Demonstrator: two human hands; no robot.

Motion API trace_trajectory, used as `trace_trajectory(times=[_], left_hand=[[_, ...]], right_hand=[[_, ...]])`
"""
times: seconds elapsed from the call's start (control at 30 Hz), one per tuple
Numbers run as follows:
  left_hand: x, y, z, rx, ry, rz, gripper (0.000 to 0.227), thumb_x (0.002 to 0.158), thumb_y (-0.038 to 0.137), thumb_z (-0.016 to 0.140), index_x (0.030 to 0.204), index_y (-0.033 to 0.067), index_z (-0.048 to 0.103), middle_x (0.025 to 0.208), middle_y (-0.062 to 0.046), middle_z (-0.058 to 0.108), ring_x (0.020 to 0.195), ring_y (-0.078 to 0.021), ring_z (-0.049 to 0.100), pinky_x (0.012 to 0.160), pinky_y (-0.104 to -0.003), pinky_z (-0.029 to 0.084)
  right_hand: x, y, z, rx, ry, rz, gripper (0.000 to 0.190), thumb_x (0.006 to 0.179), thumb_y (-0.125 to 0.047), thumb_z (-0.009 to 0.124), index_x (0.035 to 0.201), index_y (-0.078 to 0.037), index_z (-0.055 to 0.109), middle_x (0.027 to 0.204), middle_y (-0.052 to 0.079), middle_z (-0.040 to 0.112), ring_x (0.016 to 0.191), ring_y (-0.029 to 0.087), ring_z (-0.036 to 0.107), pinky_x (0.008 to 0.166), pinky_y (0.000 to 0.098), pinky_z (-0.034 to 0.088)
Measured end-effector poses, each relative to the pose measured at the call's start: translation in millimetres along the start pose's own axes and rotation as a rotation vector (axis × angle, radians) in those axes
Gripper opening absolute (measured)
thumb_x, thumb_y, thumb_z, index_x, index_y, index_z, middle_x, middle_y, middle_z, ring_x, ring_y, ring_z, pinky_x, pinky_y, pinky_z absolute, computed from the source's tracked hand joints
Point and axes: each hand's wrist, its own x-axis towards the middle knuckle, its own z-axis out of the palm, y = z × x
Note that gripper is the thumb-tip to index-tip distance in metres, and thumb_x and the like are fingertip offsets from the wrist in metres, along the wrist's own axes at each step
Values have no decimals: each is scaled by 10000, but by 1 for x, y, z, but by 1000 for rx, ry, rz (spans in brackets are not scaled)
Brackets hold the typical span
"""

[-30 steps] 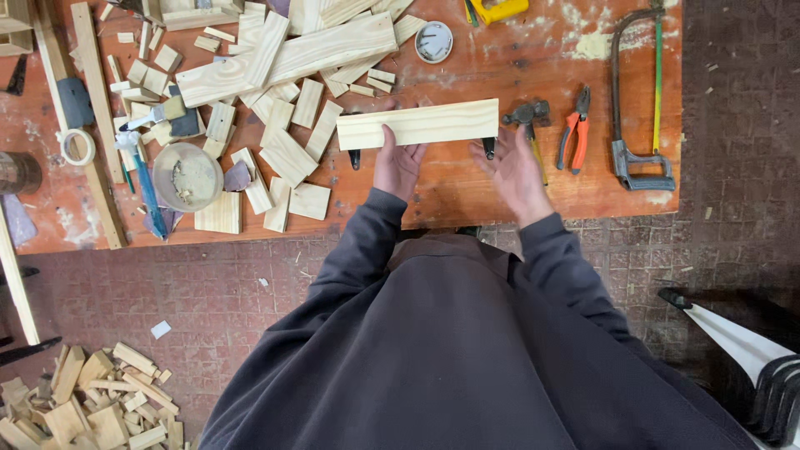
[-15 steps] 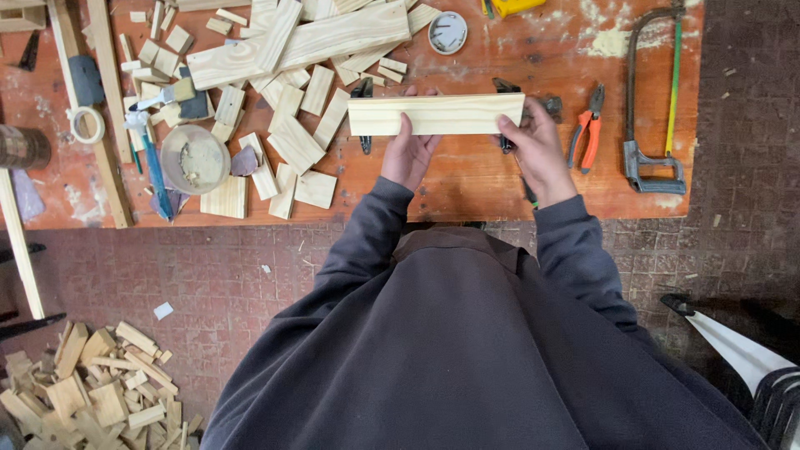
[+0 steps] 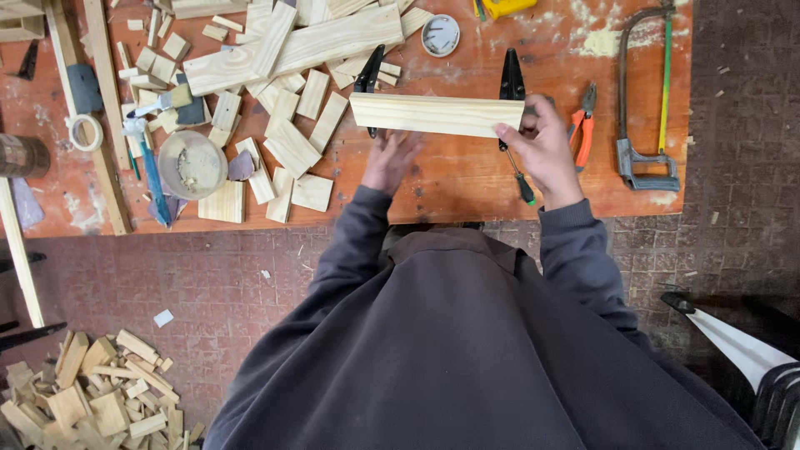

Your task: The person assembles a small wooden frame by attaching metal brackets to a wooden plank using a screwdriver and hammer. They repeatedly tighten screws, adjust the brackets, and inspect the assembly on a cluttered workbench.

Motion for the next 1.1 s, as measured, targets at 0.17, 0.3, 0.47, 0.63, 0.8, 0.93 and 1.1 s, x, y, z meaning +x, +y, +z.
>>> trace_trajectory(times=[0.17, 0.3, 0.47, 0.63, 0.8, 0.93, 1.1], left_hand=[[-22, 59, 19, 166, 239, 153, 753, 1000, 344, 749, 1582, 102, 338, 1657, -323, 181, 1450, -516, 420, 1142, -562, 529], [-21, 95, 61, 575, 178, 261, 389, 1118, 312, 562, 1430, 80, 580, 1312, -194, 650, 1241, -374, 658, 1054, -496, 553], [-2, 108, 54, 664, 410, 67, 567, 962, 194, 817, 1395, 35, 487, 917, -301, 741, 775, -332, 813, 633, -353, 698], [-10, 114, 84, 860, 446, -38, 350, 921, 252, 759, 1038, 201, 433, 709, -47, 450, 459, -130, 388, 539, -325, 499], [-10, 118, 89, 519, 457, -53, 498, 906, 111, 757, 1343, 161, 523, 1181, -213, 631, 895, -283, 696, 763, -388, 693], [-10, 115, 74, 435, 486, -58, 570, 849, 101, 843, 1332, 27, 549, 1094, -196, 671, 776, -262, 744, 670, -339, 669], [-19, 115, 86, 499, 441, -31, 601, 873, 141, 876, 1354, -23, 555, 993, -230, 676, 728, -328, 797, 604, -316, 681]], right_hand=[[2, 29, -29, -36, 39, -13, 349, 958, -67, 825, 1222, -115, 601, 904, 86, 700, 765, 70, 651, 638, 182, 546], [8, 20, -25, -30, 10, -8, 307, 981, -64, 801, 1219, -111, 613, 902, 69, 682, 797, 63, 647, 672, 200, 555], [11, -18, 0, 61, 140, 269, 576, 983, -164, 851, 1418, -175, 472, 1023, 122, 588, 867, 277, 771, 763, 388, 706], [17, -79, 19, -299, -44, 484, 496, 1009, -206, 674, 1466, -236, 484, 1211, 92, 625, 810, 134, 638, 689, 232, 536], [23, -72, 15, -196, -100, 457, 332, 1045, -189, 613, 1376, -182, 598, 1242, 109, 622, 745, 174, 717, 685, 230, 600], [34, -27, -1, -62, -9, 444, 388, 994, -250, 709, 1340, -124, 586, 1078, 97, 664, 685, 174, 751, 620, 252, 640], [27, -23, -6, -30, 51, 381, 418, 966, -264, 785, 1307, -82, 625, 961, 94, 688, 676, 230, 774, 637, 337, 690]])
